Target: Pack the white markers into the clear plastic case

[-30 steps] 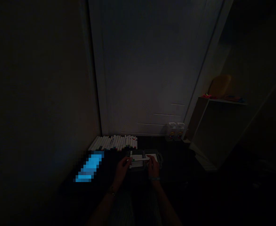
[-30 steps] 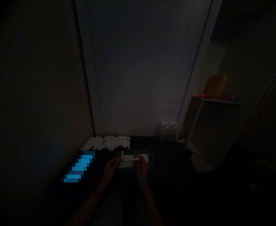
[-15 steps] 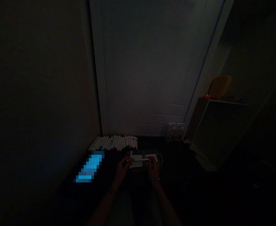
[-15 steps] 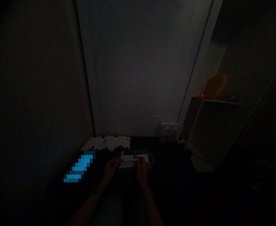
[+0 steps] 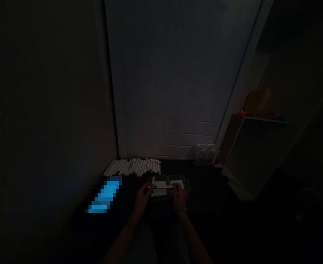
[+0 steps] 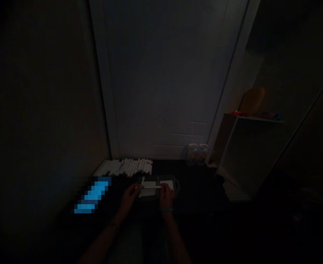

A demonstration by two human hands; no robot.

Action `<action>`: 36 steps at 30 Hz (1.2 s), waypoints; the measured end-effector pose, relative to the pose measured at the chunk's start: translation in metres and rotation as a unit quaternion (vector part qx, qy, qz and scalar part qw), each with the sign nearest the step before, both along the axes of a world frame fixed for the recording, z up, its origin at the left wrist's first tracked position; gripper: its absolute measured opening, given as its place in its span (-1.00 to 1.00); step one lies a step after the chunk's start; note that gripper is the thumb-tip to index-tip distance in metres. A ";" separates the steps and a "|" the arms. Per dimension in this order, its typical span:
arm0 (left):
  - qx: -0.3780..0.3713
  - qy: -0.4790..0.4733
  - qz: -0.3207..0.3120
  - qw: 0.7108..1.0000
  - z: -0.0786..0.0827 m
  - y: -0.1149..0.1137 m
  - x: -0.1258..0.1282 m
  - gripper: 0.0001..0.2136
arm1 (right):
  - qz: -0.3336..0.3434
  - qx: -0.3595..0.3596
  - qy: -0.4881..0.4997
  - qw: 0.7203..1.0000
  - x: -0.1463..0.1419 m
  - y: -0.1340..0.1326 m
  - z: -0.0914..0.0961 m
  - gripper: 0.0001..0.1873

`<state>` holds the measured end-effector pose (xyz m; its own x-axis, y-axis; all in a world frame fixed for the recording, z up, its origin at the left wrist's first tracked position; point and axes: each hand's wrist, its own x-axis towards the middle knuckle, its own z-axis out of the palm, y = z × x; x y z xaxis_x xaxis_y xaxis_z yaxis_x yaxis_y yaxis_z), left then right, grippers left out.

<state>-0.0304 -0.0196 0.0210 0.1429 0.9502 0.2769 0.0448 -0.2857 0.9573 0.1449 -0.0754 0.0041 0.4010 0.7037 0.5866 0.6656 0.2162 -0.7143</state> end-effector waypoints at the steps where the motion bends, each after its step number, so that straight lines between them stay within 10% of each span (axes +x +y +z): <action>1: -0.003 -0.003 -0.003 1.000 0.000 0.000 0.000 -0.65 | 0.000 0.000 0.000 1.000 0.000 0.000 0.000 -0.66; 36: -0.002 0.002 -0.006 1.000 -0.001 0.001 0.000 -0.64 | 0.028 0.016 0.041 0.999 0.000 -0.002 0.006 -0.65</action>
<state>-0.0306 -0.0183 0.0197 0.1556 0.9495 0.2726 0.0445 -0.2824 0.9583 0.1448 -0.0777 0.0098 0.4088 0.7076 0.5763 0.5921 0.2749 -0.7575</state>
